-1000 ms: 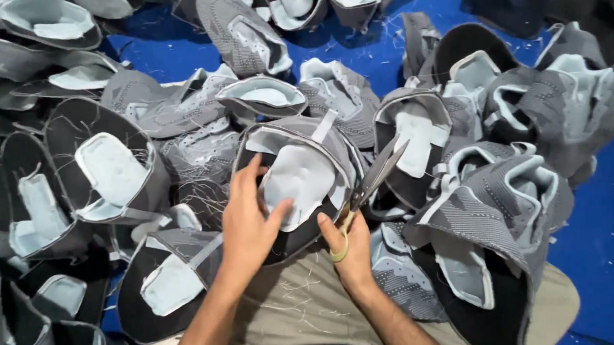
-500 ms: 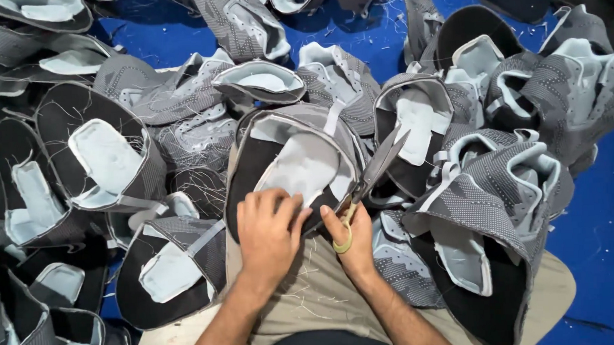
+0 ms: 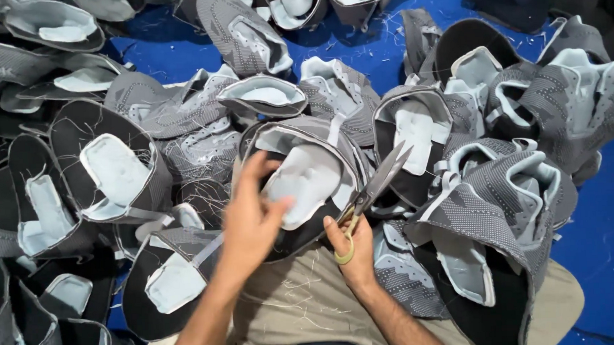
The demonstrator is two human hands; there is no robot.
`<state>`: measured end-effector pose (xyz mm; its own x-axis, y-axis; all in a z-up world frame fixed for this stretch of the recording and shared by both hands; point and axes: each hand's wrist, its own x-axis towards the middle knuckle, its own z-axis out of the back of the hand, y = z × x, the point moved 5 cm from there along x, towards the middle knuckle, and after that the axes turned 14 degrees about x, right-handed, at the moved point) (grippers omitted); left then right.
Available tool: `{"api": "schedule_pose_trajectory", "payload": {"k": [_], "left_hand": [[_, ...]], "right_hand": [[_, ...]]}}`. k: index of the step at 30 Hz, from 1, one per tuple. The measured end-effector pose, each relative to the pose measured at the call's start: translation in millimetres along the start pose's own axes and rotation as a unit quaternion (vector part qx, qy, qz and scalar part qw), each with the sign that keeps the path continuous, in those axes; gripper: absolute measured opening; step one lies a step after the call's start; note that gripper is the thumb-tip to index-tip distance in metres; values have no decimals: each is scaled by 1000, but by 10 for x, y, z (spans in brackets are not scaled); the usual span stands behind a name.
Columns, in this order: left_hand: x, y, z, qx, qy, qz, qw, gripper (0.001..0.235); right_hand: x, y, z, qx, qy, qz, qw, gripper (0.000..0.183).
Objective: The person trims excess material and thread from shoe upper components using scissors.
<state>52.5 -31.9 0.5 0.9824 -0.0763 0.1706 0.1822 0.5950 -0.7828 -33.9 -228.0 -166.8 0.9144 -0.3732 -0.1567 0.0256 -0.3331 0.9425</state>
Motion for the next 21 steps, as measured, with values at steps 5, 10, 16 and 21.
{"api": "schedule_pose_trajectory", "payload": {"k": [5,10,16,21], "left_hand": [[-1,832,-395,-387,119,-70,912,79],[-298,723,-101,-284,135,-94,944,83],[-262,689,-127,-296,38,-44,953,64],[56,259,191,46,-199,-70,976,41]], "right_hand": [[-17,69,17,54,-26,-16,998,23],[-36,28,4,18,-15,-10,1000,27],[-2,55,43,2,-17,-1,1000,26],[-9,47,25,-1,-1,22,1000,25]]}}
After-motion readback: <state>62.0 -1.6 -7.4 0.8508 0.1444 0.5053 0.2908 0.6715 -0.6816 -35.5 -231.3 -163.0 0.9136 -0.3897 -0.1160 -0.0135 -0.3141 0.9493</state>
